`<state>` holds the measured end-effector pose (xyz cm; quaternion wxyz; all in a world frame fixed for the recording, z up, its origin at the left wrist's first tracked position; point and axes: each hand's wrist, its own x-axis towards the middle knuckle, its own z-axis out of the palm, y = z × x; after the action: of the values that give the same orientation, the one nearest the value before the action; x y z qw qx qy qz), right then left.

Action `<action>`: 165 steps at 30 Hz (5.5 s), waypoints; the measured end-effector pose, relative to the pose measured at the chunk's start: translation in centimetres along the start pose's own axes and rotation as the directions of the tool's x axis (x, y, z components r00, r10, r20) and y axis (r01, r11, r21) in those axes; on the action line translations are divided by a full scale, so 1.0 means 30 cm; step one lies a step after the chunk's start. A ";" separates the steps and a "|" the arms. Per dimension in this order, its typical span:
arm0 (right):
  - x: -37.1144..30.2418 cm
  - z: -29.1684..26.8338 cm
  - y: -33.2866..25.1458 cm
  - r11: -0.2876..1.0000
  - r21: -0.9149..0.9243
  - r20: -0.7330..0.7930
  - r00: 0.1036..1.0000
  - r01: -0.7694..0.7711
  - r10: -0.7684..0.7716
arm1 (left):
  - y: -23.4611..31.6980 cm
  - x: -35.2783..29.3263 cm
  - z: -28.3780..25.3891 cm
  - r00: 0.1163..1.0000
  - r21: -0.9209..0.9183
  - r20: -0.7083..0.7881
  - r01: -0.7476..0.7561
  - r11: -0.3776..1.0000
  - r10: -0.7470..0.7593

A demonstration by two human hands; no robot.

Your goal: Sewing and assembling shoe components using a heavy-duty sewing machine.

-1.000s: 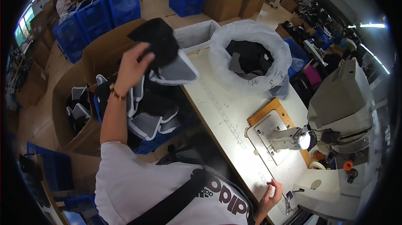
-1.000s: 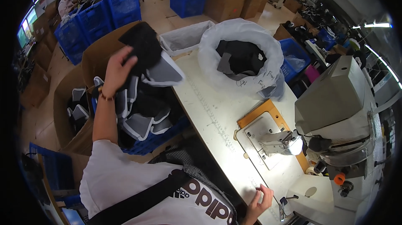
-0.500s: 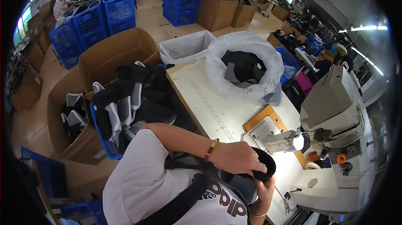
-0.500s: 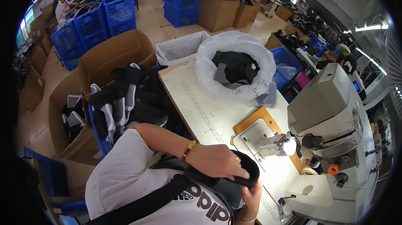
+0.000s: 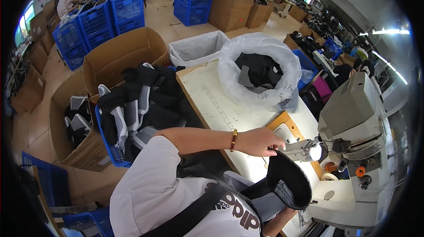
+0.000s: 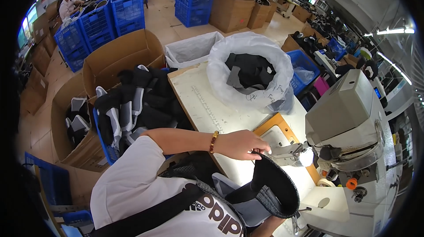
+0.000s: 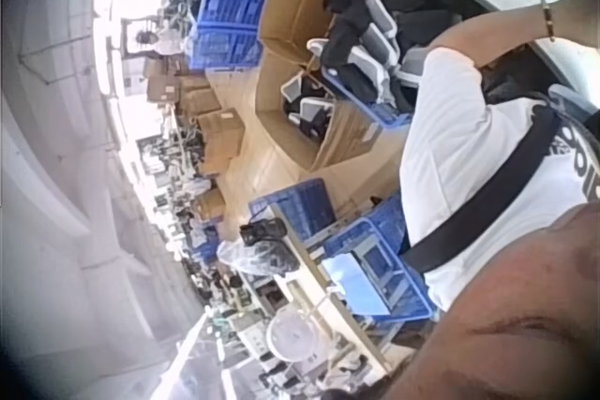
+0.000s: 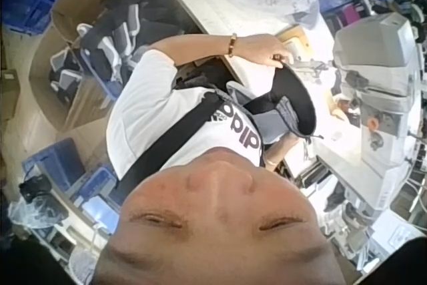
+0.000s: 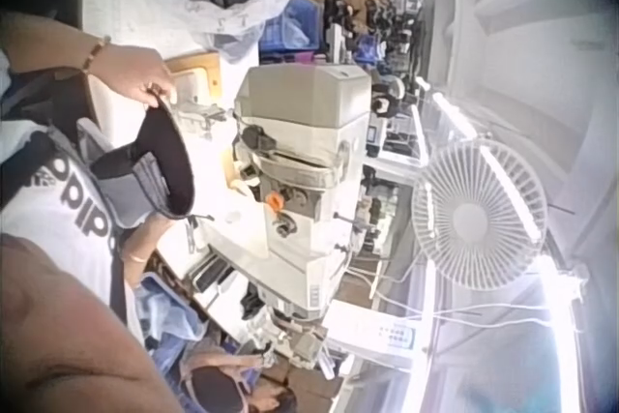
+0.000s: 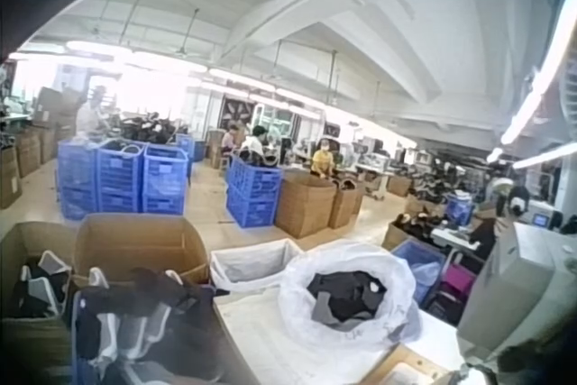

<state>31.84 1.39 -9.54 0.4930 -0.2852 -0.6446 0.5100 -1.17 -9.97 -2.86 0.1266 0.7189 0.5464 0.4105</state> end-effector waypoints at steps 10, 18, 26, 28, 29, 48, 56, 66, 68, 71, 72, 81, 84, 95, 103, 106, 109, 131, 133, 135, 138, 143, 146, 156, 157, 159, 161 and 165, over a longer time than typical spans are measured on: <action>-0.001 0.069 -0.154 0.439 -0.764 0.102 0.761 0.473 -0.641 | 0.058 0.157 0.003 0.979 -0.312 -0.199 -0.018 0.950 -0.047; 0.094 0.197 -0.426 0.463 -0.705 0.425 0.843 0.537 -0.330 | 0.165 0.245 0.083 0.972 -0.355 -0.159 -0.218 0.909 0.171; 0.260 0.168 -0.384 0.763 -0.461 0.420 0.869 0.453 -0.262 | 0.074 0.254 0.140 0.971 -0.708 -0.074 0.110 0.698 -0.228; 0.255 0.166 -0.367 0.768 -0.537 0.422 0.899 0.348 -0.113 | 0.056 0.248 0.155 0.945 -0.832 -0.012 0.172 0.527 -0.327; 0.256 0.169 -0.358 0.771 -0.551 0.419 0.905 0.320 -0.076 | 0.050 0.248 0.160 0.942 -0.826 -0.019 0.174 0.536 -0.335; 0.373 0.144 -0.197 0.571 -0.579 0.362 0.811 0.582 -0.460 | -0.425 0.095 -0.564 0.827 0.598 -0.514 0.535 0.596 -0.226; 0.390 0.148 -0.184 0.593 -0.506 0.346 0.777 0.627 -0.526 | -0.362 0.014 -0.554 0.874 0.826 -0.040 0.301 0.476 -0.484; 0.394 0.160 -0.249 0.545 -0.550 0.419 0.773 0.633 -0.476 | -0.474 0.092 -0.699 0.880 0.621 -0.444 0.439 0.649 -0.171; 0.387 0.166 -0.264 0.525 -0.563 0.415 0.768 0.637 -0.487 | -0.387 0.142 -0.724 0.765 0.411 -0.638 0.434 0.802 -0.087; 0.378 0.173 -0.279 0.489 -0.550 0.415 0.730 0.677 -0.543 | -0.191 0.185 -0.691 0.707 -0.193 -0.644 0.220 0.956 -0.293; 0.374 0.177 -0.284 0.424 -0.587 0.431 0.710 0.689 -0.557 | -0.125 0.183 -0.655 0.704 -0.219 -0.633 0.235 0.947 -0.321; 0.264 0.222 -0.358 0.353 -0.606 0.506 0.688 0.713 -0.521 | 0.201 0.084 -0.182 0.857 -0.277 -0.490 0.022 0.961 -0.161; 0.243 0.219 -0.383 0.361 -0.514 0.621 0.628 0.778 -0.469 | 0.245 0.063 -0.086 0.888 0.034 -0.446 -0.105 0.994 0.109; 0.257 0.200 -0.421 0.232 -0.566 0.704 0.611 0.791 -0.363 | 0.292 0.115 -0.130 0.845 0.402 -0.114 -0.442 0.802 0.523; 0.298 0.177 -0.431 0.577 -0.297 0.815 0.517 0.760 -0.261 | 0.310 0.224 -0.095 0.640 0.457 0.082 -0.705 0.542 0.764; 0.307 0.174 -0.423 0.485 -0.295 0.798 0.491 0.823 -0.348 | 0.310 0.228 -0.087 0.612 0.418 0.090 -0.740 0.527 0.786; 0.301 0.192 -0.407 0.350 -0.393 0.713 0.522 0.850 -0.468 | 0.298 0.198 -0.062 0.504 0.305 0.018 -0.825 0.476 0.863; 0.302 0.197 -0.380 0.615 -0.213 0.715 0.550 0.760 -0.431 | 0.049 0.240 0.054 0.494 0.596 0.003 -0.699 0.395 0.869; 0.316 0.208 -0.359 0.691 -0.201 0.655 0.620 0.694 -0.432 | 0.046 0.245 0.043 0.537 0.624 0.047 -0.674 0.395 0.842; 0.320 0.212 -0.346 0.740 -0.250 0.624 0.688 0.625 -0.371 | 0.040 0.250 0.024 0.582 0.629 0.102 -0.666 0.401 0.806; 0.310 0.179 -0.350 0.625 -0.429 0.523 0.744 0.652 -0.417 | 0.032 0.260 0.007 0.622 0.659 0.097 -0.625 0.418 0.777; 0.334 0.140 -0.302 0.178 -0.755 0.478 0.716 0.631 -0.508 | 0.041 0.273 0.029 0.646 0.689 0.042 -0.572 0.446 0.762; 0.340 0.137 -0.251 0.205 -0.703 0.500 0.679 0.681 -0.538 | 0.048 0.277 0.038 0.677 0.665 0.058 -0.575 0.477 0.734; 0.321 0.110 -0.290 0.514 -0.596 0.477 0.786 0.617 -0.392 | 0.018 0.241 0.002 0.541 0.611 -0.081 -0.636 0.471 0.837; 0.326 0.117 -0.294 0.490 -0.587 0.473 0.764 0.645 -0.438 | 0.016 0.238 0.001 0.535 0.629 -0.080 -0.627 0.459 0.841; 0.336 0.128 -0.300 0.469 -0.566 0.459 0.732 0.678 -0.504 | 0.016 0.237 0.004 0.535 0.647 -0.087 -0.611 0.456 0.840; 0.341 0.131 -0.307 0.509 -0.552 0.460 0.750 0.660 -0.475 | 0.019 0.242 0.017 0.551 0.642 -0.091 -0.604 0.472 0.830; 0.346 0.125 -0.328 0.529 -0.548 0.454 0.762 0.648 -0.462 | 0.027 0.257 0.046 0.603 0.644 -0.067 -0.583 0.496 0.795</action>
<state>26.04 5.89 3.31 0.4041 -0.1545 -0.8976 0.0845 0.90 -3.05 0.27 -0.3699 0.7935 0.3126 0.3685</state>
